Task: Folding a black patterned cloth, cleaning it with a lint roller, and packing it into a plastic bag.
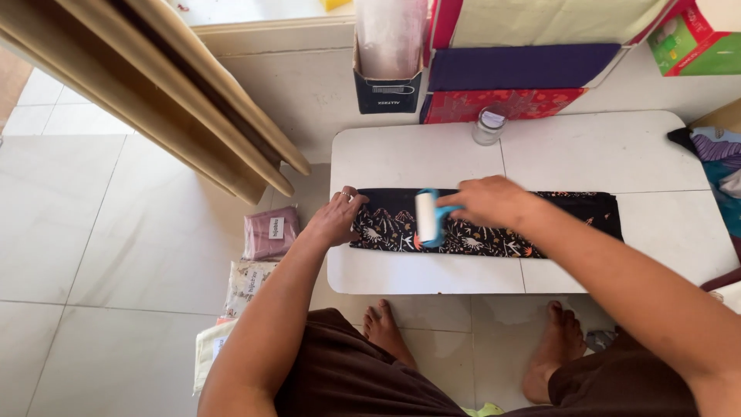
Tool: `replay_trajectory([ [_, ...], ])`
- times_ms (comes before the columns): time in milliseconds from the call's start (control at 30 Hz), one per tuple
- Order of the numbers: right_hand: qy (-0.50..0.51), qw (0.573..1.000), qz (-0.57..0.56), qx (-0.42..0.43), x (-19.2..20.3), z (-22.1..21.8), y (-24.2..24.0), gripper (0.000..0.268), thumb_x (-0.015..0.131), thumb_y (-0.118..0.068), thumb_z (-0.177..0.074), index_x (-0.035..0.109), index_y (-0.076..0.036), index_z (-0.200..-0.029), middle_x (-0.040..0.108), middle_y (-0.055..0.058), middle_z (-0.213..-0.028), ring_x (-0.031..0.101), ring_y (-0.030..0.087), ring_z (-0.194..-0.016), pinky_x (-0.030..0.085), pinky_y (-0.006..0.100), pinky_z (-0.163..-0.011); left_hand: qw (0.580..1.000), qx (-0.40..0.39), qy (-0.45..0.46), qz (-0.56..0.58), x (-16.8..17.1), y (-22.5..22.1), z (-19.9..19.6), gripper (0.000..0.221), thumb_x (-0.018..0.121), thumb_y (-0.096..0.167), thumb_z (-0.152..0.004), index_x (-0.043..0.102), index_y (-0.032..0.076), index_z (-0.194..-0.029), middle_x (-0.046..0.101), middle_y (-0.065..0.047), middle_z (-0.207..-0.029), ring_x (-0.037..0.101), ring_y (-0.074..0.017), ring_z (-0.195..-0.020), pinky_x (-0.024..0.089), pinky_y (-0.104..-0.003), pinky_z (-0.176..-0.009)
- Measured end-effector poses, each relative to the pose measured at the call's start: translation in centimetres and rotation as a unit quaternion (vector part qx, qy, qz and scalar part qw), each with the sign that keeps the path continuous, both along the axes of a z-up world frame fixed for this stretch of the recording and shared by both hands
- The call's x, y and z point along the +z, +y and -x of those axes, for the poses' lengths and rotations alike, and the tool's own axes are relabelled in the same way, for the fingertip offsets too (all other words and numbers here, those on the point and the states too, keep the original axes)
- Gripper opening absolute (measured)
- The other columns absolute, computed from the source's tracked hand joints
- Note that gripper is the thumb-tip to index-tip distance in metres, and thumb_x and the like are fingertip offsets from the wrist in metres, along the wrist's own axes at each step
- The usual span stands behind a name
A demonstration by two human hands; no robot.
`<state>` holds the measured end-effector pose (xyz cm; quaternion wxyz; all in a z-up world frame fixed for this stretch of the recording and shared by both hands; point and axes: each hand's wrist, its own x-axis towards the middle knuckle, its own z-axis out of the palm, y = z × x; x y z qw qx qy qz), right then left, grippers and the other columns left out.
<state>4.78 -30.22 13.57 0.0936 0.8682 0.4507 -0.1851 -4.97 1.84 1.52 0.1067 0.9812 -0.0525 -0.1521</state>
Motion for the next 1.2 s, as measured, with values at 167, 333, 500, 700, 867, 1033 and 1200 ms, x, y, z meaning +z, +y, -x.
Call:
replay_trajectory([
  [167,-0.014,1.0,-0.017,0.013,1.7,0.8,-0.6,0.036,0.04,-0.045,-0.104,0.056,-0.041,-0.136,0.068,0.004,-0.098,0.075,0.028,-0.082,0.062,0.045,-0.079,0.999,0.024,0.001,0.036,3.3,0.1,0.3,0.069,0.076,0.008,-0.081,0.047,0.016,-0.143,0.044,-0.013,-0.137,0.056,-0.0366,-0.128,0.059,-0.052,-0.094],
  [333,-0.005,0.987,-0.147,0.059,-1.4,3.4,3.8,0.035,0.04,-0.043,-0.105,0.051,-0.034,-0.137,0.061,0.01,-0.094,0.073,0.04,-0.076,0.061,0.054,-0.073,0.997,0.069,0.011,0.035,3.5,1.6,0.4,0.069,0.057,-0.001,-0.082,0.043,0.016,-0.148,0.048,-0.015,-0.139,0.057,-0.0368,-0.128,0.058,-0.049,-0.094],
  [500,-0.077,0.972,-0.197,0.098,-6.0,3.9,8.4,0.032,0.046,-0.039,-0.104,0.05,-0.038,-0.136,0.058,0.006,-0.09,0.074,0.036,-0.073,0.06,0.05,-0.066,0.996,0.083,0.024,0.023,1.4,2.9,0.5,0.072,0.058,0.003,-0.082,0.041,0.017,-0.15,0.053,-0.015,-0.139,0.059,-0.0358,-0.128,0.059,-0.049,-0.092],
  [700,-0.013,0.99,-0.128,0.063,-5.3,3.3,8.4,0.033,0.048,-0.043,-0.102,0.055,-0.038,-0.134,0.064,0.009,-0.094,0.075,0.041,-0.078,0.06,0.055,-0.071,0.994,0.091,0.043,0.033,2.1,3.1,0.9,0.07,0.058,0.004,-0.084,0.04,0.015,-0.151,0.053,-0.018,-0.142,0.057,-0.0373,-0.13,0.057,-0.051,-0.097],
  [867,-0.045,0.989,-0.124,0.061,-4.3,2.5,8.4,0.033,0.045,-0.041,-0.103,0.054,-0.039,-0.135,0.063,0.008,-0.092,0.075,0.038,-0.078,0.06,0.051,-0.073,0.993,0.101,0.045,0.029,3.1,2.7,1.4,0.072,0.058,0.004,-0.084,0.039,0.016,-0.152,0.052,-0.017,-0.143,0.057,-0.0363,-0.132,0.057,-0.049,-0.097],
  [1033,0.022,0.987,-0.155,0.037,-4.6,2.8,9.6,0.036,0.044,-0.039,-0.105,0.052,-0.036,-0.14,0.064,0.013,-0.098,0.074,0.044,-0.084,0.059,0.056,-0.079,0.992,0.102,0.061,0.038,3.8,2.4,1.4,0.074,0.062,0.01,-0.087,0.034,0.016,-0.155,0.05,-0.02,-0.146,0.055,-0.0393,-0.134,0.056,-0.053,-0.1],
  [1200,0.0,0.998,-0.066,0.024,-3.8,1.3,8.3,0.036,0.049,-0.043,-0.101,0.058,-0.042,-0.136,0.069,0.006,-0.097,0.076,0.035,-0.087,0.06,0.051,-0.079,0.992,0.101,0.066,0.035,2.3,2.6,1.2,0.072,0.062,0.01,-0.088,0.035,0.015,-0.155,0.049,-0.02,-0.147,0.054,-0.0388,-0.135,0.056,-0.053,-0.101],
])
